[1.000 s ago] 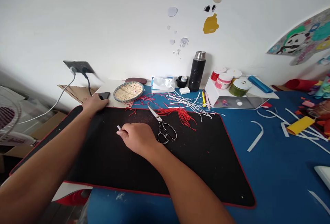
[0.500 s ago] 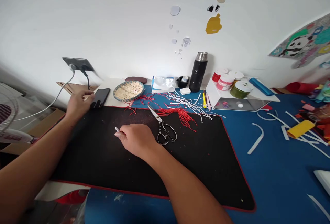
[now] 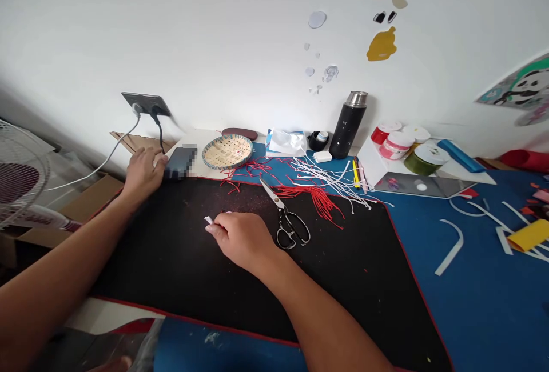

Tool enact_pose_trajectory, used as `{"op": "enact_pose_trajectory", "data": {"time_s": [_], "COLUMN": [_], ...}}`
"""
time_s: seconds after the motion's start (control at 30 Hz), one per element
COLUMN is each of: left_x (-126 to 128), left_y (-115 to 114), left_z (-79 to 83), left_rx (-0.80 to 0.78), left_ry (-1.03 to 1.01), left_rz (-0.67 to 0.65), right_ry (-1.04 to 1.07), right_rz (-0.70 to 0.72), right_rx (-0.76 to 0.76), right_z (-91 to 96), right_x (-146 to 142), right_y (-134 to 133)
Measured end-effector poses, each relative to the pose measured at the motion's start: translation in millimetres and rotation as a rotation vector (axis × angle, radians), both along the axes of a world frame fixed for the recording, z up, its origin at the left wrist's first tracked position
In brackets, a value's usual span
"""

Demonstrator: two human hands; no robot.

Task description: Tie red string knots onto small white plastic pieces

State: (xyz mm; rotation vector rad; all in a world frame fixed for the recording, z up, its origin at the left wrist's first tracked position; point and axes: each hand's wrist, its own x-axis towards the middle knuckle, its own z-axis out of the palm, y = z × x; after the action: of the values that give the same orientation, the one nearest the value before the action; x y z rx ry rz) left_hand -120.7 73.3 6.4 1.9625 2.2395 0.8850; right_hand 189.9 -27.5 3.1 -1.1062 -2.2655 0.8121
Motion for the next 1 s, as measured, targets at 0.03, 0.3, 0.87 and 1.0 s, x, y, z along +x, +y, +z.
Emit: {"op": "enact_pose_trajectory", "data": {"time_s": [0.03, 0.3, 0.87, 1.0], "left_x": [9, 107, 126, 123], "left_y": [-4, -54, -72, -72], "left_z": [2.2, 15.9, -10.1, -11.4], "left_rx": [0.047, -0.255, -0.612, -0.654], "left_ry": [-0.009, -0.853, -1.491, -1.465], "left_rz": [-0.025, -0.535, -0.608, -0.608], "right_ry": [0.034, 0.393, 0.431, 0.406], "right_rz": [0.001, -0.067, -0.127, -0.138], "right_rx": [-0.017, -0.346, -0.573, -0.59], "right_z": [0.1, 0.0, -6.3, -6.8], "right_x": [0, 3, 6, 7], "right_y": [0, 6, 15, 16]}}
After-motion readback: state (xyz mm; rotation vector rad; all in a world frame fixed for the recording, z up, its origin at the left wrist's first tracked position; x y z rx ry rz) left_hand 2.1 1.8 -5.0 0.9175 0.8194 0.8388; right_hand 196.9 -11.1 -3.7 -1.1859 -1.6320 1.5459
